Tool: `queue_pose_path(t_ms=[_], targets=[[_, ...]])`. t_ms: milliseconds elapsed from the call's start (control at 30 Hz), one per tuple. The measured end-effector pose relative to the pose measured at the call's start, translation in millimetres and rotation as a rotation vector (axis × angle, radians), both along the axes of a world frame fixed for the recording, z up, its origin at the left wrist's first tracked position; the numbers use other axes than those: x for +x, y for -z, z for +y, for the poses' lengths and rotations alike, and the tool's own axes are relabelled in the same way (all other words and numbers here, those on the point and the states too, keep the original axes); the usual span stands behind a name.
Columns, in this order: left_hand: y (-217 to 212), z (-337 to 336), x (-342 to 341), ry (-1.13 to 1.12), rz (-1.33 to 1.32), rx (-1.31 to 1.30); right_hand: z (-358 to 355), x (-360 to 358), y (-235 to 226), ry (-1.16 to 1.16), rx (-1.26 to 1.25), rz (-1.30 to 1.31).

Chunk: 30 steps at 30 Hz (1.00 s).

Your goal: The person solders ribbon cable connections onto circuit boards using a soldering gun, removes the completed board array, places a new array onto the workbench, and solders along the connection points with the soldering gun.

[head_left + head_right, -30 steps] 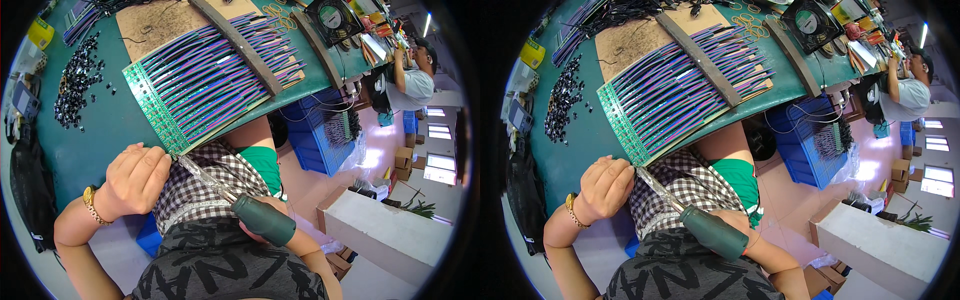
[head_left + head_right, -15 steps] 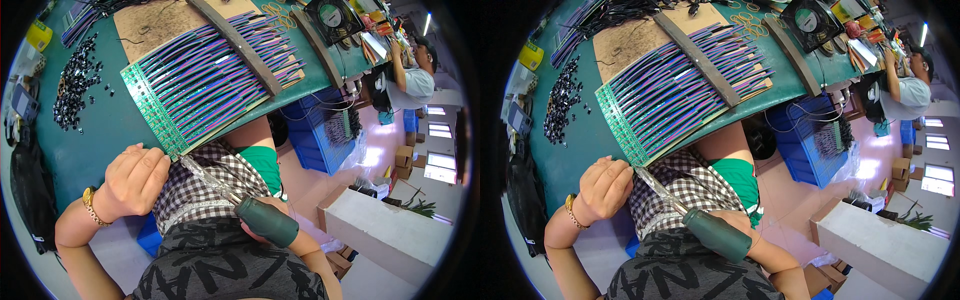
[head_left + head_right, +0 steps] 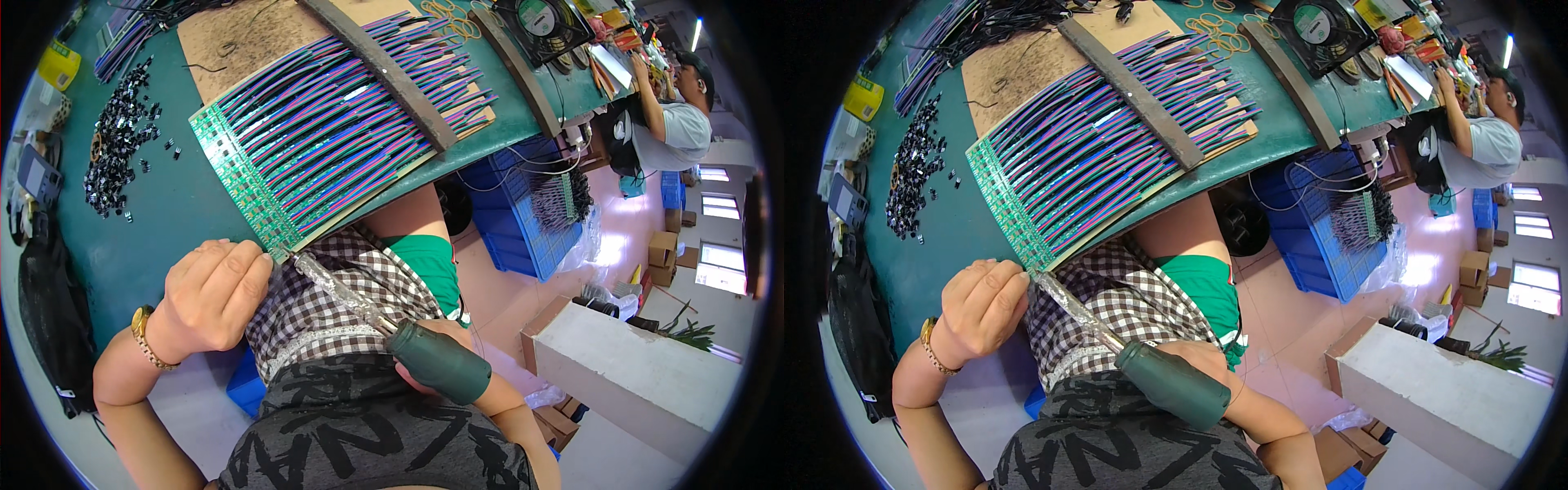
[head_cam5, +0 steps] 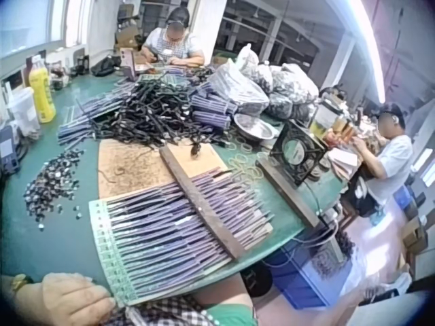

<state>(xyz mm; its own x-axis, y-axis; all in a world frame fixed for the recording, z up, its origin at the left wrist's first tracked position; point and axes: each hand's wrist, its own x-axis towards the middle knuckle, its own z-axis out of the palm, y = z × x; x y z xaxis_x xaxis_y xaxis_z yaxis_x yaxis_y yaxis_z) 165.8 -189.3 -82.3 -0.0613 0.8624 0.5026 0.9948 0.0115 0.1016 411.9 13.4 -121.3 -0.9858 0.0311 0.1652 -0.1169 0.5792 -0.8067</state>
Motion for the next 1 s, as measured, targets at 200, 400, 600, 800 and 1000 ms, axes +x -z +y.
queue_pose_path(t_ms=[200,400,600,800,1000], targets=[[-0.8,1.8,-0.4,0.006,-0.020,0.007,-5.8,-2.9,0.0,0.022,-0.078,0.039],[-0.4,1.0,-0.2,0.010,-0.022,0.008,-10.0,4.6,4.6,0.110,-0.133,-0.075],[1.6,1.3,-0.8,0.018,-0.020,0.010,-4.7,0.1,-2.8,0.077,-0.050,-0.015],[0.0,1.5,-3.8,0.031,-0.023,-0.006,1.9,-8.1,-10.0,0.026,-0.104,-0.059],[-5.3,0.4,-4.0,0.037,-0.032,-0.015,-0.2,-8.8,-16.7,0.087,-0.266,-0.248]])
